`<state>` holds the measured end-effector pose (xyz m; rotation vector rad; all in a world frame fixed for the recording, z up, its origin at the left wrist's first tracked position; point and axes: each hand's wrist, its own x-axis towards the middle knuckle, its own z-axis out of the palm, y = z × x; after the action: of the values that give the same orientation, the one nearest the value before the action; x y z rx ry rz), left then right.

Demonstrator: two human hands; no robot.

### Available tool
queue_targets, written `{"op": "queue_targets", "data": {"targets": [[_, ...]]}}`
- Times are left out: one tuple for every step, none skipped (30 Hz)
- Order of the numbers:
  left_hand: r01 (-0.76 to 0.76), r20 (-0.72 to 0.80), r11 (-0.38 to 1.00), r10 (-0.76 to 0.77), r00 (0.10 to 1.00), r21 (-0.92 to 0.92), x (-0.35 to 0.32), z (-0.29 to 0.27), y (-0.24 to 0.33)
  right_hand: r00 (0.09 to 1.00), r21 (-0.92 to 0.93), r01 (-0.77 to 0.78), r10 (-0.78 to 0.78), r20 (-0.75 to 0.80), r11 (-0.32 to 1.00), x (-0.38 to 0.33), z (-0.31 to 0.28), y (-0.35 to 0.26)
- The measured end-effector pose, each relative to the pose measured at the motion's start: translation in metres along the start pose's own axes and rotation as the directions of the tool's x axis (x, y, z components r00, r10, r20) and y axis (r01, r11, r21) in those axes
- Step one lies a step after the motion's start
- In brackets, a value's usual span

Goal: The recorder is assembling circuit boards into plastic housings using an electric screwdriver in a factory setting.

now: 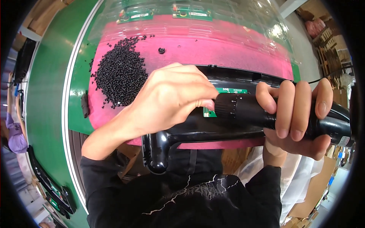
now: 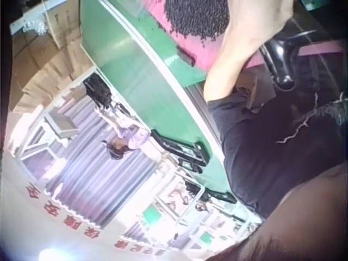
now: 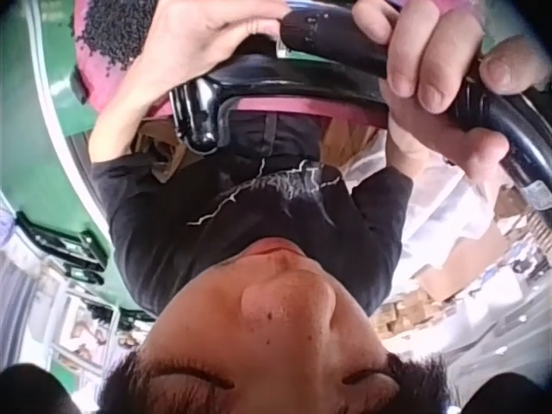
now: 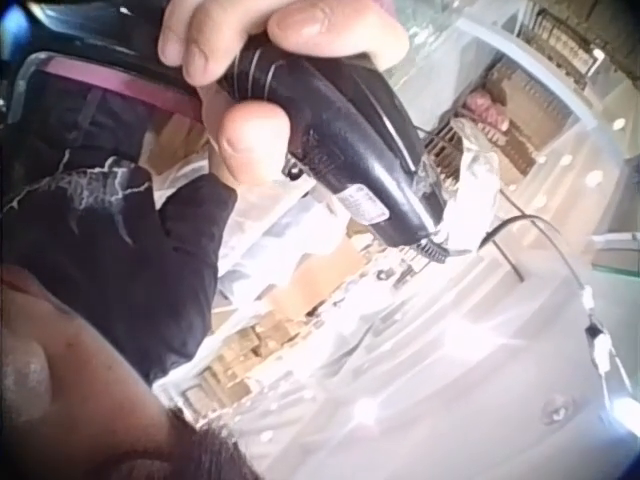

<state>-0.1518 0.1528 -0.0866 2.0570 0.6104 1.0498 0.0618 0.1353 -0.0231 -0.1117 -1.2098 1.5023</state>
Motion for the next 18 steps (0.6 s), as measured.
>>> {"op": "queue_targets", "data": {"targets": [[-0.117, -0.086, 0.971, 0.138, 0.987, 0.21, 0.0, 0.004, -0.001, 1.0, -0.059, -0.018, 0.017, -0.013, 0.998, -0.001, -0.001, -0.002], [-0.093, -0.11, 0.967, 0.122, 0.986, 0.239, -0.002, 0.006, 0.001, 0.999, -0.043, 0.028, -0.029, -0.029, 0.999, 0.0, 0.0, 0.003], [-0.086, -0.111, 0.967, 0.116, 0.987, 0.24, -0.003, 0.005, 0.0, 0.999, -0.038, 0.025, -0.026, -0.03, 0.999, -0.001, -0.001, 0.004], [-0.081, -0.122, 0.966, 0.114, 0.986, 0.246, -0.004, 0.002, 0.0, 0.998, -0.044, 0.047, -0.048, -0.033, 0.998, -0.002, -0.001, 0.005], [-0.088, -0.129, 0.967, 0.122, 0.984, 0.24, -0.001, -0.002, -0.001, 0.996, -0.066, 0.072, -0.075, -0.043, 0.995, -0.003, 0.0, 0.003], [-0.095, -0.189, 0.975, 0.133, 0.973, 0.199, 0.003, -0.005, -0.001, 0.998, -0.183, -0.033, 0.023, -0.055, 0.982, -0.005, 0.0, -0.012], [-0.095, -0.213, 0.984, 0.127, 0.969, 0.154, 0.006, -0.01, -0.001, 0.998, -0.194, -0.036, 0.024, -0.064, 0.98, -0.006, -0.001, -0.015], [-0.064, -0.214, 0.99, 0.091, 0.973, 0.127, 0.005, -0.009, -0.004, 0.995, -0.268, -0.004, -0.024, -0.102, 0.963, -0.006, -0.003, -0.016], [-0.034, -0.214, 0.994, 0.054, 0.975, 0.1, 0.004, -0.008, -0.007, 0.988, -0.342, 0.022, -0.073, -0.136, 0.939, -0.006, -0.005, -0.018], [0.024, -0.181, 0.996, -0.008, 0.983, 0.087, 0.003, -0.005, -0.006, 0.988, -0.392, -0.015, -0.046, -0.145, 0.92, -0.003, -0.012, -0.026], [0.079, -0.148, 0.994, -0.067, 0.987, 0.078, 0.003, -0.002, -0.002, 0.977, -0.445, -0.042, -0.057, -0.207, 0.894, -0.003, -0.012, -0.03], [0.051, -0.086, 0.995, -0.043, 0.995, 0.088, 0.004, 0.0, -0.004, 0.97, -0.469, -0.074, -0.045, -0.238, 0.88, -0.004, -0.015, -0.034], [0.08, -0.055, 0.989, -0.073, 0.996, 0.121, 0.002, 0.003, 0.001, 0.963, -0.491, -0.105, -0.035, -0.269, 0.865, -0.005, -0.018, -0.036], [0.057, 0.009, 0.987, -0.059, 0.998, 0.151, 0.002, 0.004, -0.001, 0.966, -0.522, -0.11, -0.034, -0.258, 0.846, -0.006, -0.021, -0.035], [0.031, 0.074, 0.983, -0.045, 0.996, 0.18, 0.002, 0.005, -0.002, 0.973, -0.506, -0.07, -0.054, -0.225, 0.859, -0.009, -0.028, -0.035], [0.02, 0.079, 0.985, -0.034, 0.996, 0.174, 0.003, 0.008, -0.004, 0.965, -0.509, -0.073, -0.068, -0.253, 0.858, -0.012, -0.03, -0.033], [-0.004, 0.095, 0.987, -0.012, 0.995, 0.16, 0.001, 0.01, -0.005, 0.958, -0.499, -0.078, -0.073, -0.277, 0.863, -0.012, -0.031, -0.03], [-0.027, 0.11, 0.989, 0.011, 0.994, 0.145, -0.001, 0.011, -0.006, 0.958, -0.496, -0.078, -0.072, -0.276, 0.865, -0.013, -0.033, -0.028]]}}
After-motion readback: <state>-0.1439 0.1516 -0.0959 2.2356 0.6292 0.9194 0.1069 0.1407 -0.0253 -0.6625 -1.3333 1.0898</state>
